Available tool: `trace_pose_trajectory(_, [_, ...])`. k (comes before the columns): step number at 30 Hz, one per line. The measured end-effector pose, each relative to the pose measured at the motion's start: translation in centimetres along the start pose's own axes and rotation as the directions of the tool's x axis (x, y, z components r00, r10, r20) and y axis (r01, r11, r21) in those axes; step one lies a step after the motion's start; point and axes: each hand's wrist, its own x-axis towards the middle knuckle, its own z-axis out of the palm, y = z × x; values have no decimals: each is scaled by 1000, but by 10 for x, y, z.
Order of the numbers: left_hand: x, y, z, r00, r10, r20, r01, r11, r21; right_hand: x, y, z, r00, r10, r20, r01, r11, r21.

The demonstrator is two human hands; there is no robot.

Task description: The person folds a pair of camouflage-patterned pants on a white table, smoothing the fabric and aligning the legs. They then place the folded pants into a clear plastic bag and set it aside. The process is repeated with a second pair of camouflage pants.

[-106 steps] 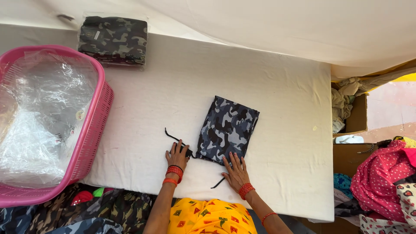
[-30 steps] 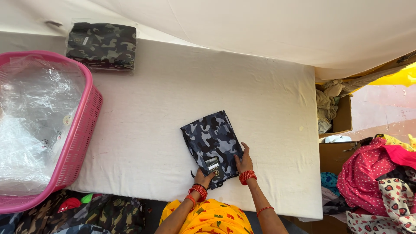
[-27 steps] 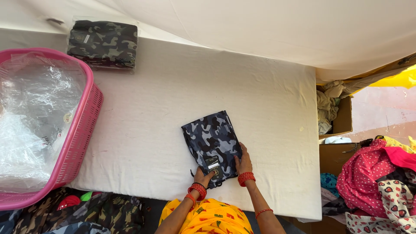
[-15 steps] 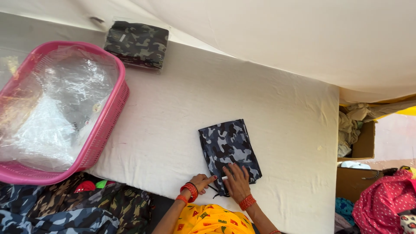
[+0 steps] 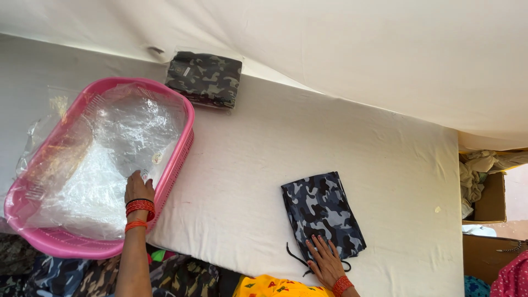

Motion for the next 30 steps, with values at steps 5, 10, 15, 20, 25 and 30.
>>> trace_pose_trajectory(5, [51,-88,71,895,-235,379,88,926,366,0,-24,-17,955,287,-81,-269,946,183])
trace_pose_trajectory(10, [51,-83,78,729,-474,493,189,833,520,-4,-38,-13,762,609,-221,-521,779,349])
trace_pose_trajectory(15, [52,-94,78,786,-381,488,66,835,546,-5,-44,1,714,660,-234,-556,737,383])
trace_pose_trajectory(20, [44,-49,49,764,-386,516,93,858,505,2,-41,-3,745,629,-222,-528,760,379])
trace_pose_trajectory(25, [42,-70,60,855,-285,434,69,890,450,4,-36,-10,766,610,-202,-520,773,364])
trace_pose_trajectory(30, [57,-125,105,822,-227,521,-57,879,473,-1,-29,-14,786,596,-164,-522,782,340])
